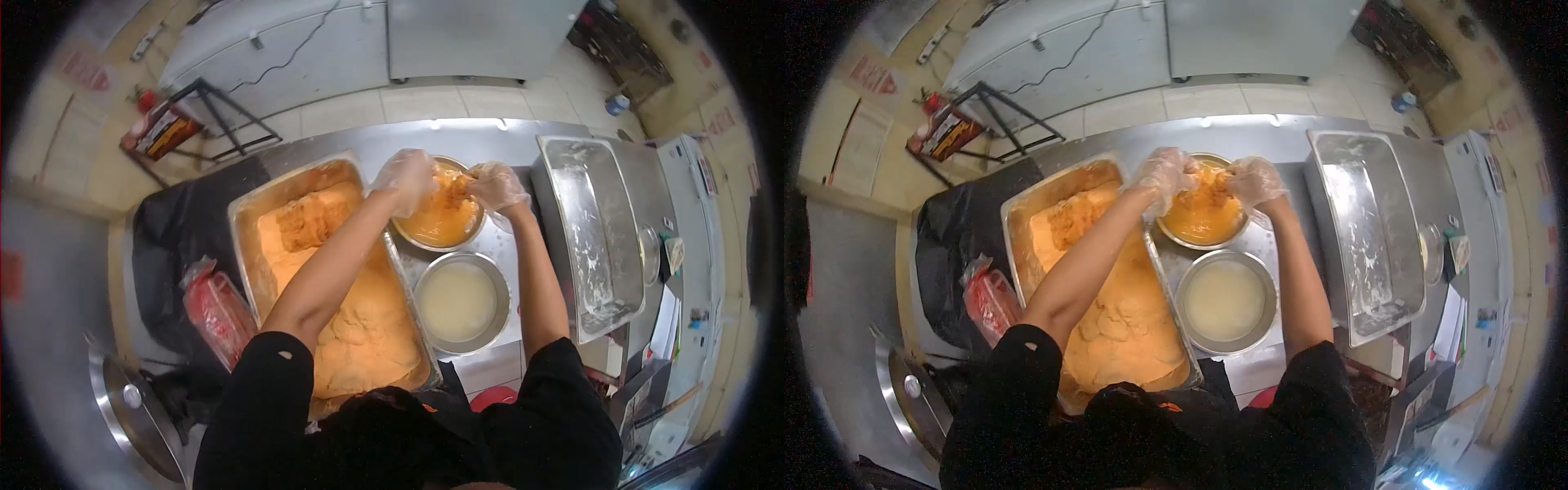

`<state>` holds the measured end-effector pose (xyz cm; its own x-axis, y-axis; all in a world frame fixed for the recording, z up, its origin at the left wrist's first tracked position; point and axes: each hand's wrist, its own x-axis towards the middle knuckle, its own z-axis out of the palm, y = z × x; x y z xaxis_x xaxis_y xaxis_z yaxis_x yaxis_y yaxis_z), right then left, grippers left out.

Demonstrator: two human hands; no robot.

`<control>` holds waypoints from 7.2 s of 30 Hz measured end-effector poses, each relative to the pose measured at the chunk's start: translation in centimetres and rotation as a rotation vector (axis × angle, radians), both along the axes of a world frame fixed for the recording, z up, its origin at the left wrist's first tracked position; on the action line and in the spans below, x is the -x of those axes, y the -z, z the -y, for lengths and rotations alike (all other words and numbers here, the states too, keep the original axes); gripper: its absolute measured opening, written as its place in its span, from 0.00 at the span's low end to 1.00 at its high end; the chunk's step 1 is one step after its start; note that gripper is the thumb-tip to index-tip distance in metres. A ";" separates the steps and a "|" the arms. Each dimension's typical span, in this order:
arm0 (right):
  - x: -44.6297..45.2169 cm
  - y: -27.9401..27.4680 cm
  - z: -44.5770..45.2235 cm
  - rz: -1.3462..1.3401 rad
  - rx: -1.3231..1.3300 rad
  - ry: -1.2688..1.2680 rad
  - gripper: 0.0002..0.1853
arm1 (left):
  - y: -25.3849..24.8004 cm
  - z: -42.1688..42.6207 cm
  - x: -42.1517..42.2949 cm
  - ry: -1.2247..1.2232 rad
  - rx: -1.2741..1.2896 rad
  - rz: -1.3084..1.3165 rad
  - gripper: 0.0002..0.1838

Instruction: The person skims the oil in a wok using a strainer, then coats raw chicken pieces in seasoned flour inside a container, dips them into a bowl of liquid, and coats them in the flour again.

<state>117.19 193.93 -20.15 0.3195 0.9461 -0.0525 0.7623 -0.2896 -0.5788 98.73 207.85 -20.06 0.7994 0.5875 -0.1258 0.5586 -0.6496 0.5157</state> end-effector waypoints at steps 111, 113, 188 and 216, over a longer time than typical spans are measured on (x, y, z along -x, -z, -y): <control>0.0 4.0 -1.9 0.448 -0.189 -0.326 0.12 | 0.2 -0.3 -1.7 0.191 -0.444 0.147 0.05; -1.1 7.5 -1.3 0.560 -0.223 -0.388 0.09 | 3.0 -0.2 -2.2 0.254 -0.485 0.140 0.05; 28.6 -1.3 11.4 0.334 0.489 -1.035 0.15 | 6.6 18.4 34.0 -0.258 0.452 -0.543 0.50; 29.4 12.4 1.4 0.222 -0.123 -0.715 0.13 | 7.4 20.2 36.2 -0.650 0.280 -0.262 0.35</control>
